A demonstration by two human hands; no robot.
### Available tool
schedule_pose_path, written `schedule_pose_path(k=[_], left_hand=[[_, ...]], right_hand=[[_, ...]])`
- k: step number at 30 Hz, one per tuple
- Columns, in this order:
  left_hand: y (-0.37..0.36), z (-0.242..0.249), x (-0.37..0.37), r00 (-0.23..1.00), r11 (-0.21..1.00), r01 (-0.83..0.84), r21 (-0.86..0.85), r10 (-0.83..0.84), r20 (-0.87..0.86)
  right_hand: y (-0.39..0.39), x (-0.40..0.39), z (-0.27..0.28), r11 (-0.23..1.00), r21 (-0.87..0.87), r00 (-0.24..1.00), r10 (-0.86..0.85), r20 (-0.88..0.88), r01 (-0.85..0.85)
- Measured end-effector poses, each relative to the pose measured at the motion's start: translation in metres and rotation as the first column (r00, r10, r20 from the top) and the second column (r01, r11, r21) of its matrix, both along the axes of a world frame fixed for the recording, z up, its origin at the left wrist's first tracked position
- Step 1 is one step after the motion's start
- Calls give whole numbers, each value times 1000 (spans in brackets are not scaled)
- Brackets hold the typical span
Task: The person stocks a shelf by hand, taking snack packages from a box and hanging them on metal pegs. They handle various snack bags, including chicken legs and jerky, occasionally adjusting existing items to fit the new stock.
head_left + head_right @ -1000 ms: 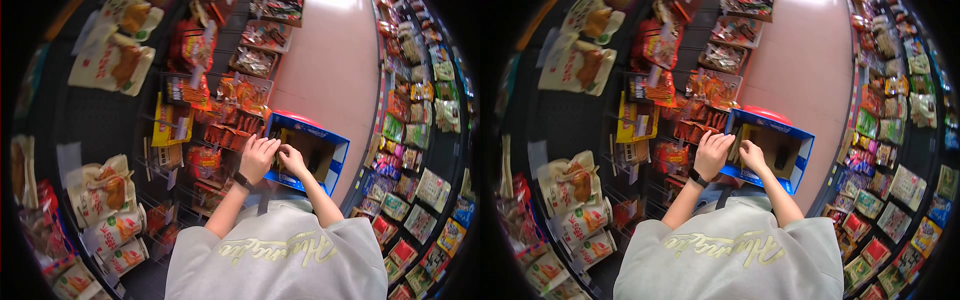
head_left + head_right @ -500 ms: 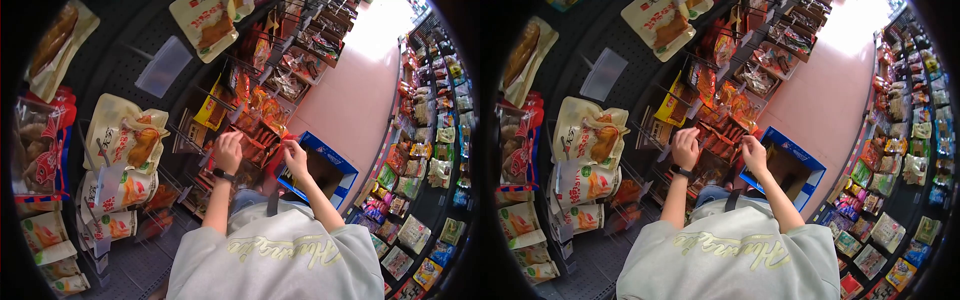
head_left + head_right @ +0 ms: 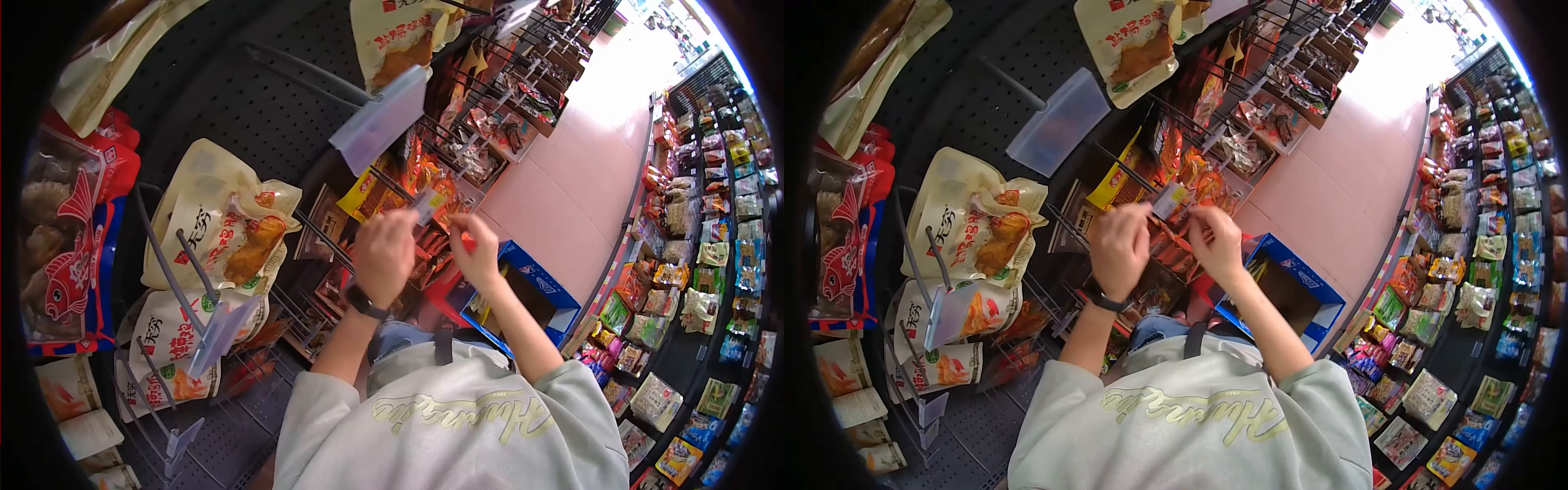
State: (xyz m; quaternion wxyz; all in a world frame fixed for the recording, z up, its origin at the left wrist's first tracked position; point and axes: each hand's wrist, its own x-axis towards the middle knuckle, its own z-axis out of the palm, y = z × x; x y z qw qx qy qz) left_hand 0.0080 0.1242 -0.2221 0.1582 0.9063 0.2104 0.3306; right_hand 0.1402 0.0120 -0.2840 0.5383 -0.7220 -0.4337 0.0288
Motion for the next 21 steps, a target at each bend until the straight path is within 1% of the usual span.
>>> schedule_pose_path(k=[1, 2, 3, 5, 8, 10, 11, 12, 13, 14, 15, 16, 19, 21], left_hand=[[13, 5, 2, 997, 997, -79, -10, 79, -16], [30, 2, 4, 991, 991, -125, 57, 128, -46], [46, 0, 6, 977, 986, -134, 98, 148, -151], [75, -21, 12, 923, 958, -140, 251, 218, -318], [96, -45, 22, 784, 931, -194, 309, 336, -522], [109, -76, 28, 760, 903, -212, 373, 392, -518], [115, -85, 31, 748, 888, -217, 406, 418, -516], [118, -88, 31, 775, 853, -215, 476, 445, -448], [120, -86, 30, 767, 862, -199, 467, 434, -474], [122, -86, 29, 757, 871, -182, 455, 420, -501], [122, -86, 28, 746, 883, -165, 440, 404, -529], [122, -84, 25, 790, 888, -174, 427, 384, -478], [116, -72, 24, 834, 897, -185, 402, 360, -419], [113, -75, 23, 857, 919, -156, 363, 309, -414]], right_hand=[[15, 7, 15, 996, 89, 1000, 18, 17, -20], [32, 18, 23, 989, 144, 989, 22, 146, -43], [48, 22, 43, 988, 141, 983, 44, 178, -70], [86, 40, 53, 982, 10, 930, 173, 325, -186], [136, 54, 44, 931, -249, 807, 358, 470, -268], [166, 62, 16, 868, -416, 696, 474, 539, -270], [181, 68, -4, 851, -456, 664, 501, 555, -261], [196, 75, -26, 833, -493, 632, 526, 569, -250], [205, 74, -26, 814, -531, 600, 552, 580, -236], [206, 72, -28, 817, -526, 669, 531, 521, -239], [203, 67, -21, 820, -523, 652, 531, 541, -234], [199, 65, -15, 822, -522, 636, 531, 559, -228], [196, 63, -1, 701, -674, 628, 637, 447, -232], [194, 69, -13, 712, -639, 636, 643, 427, -292]])
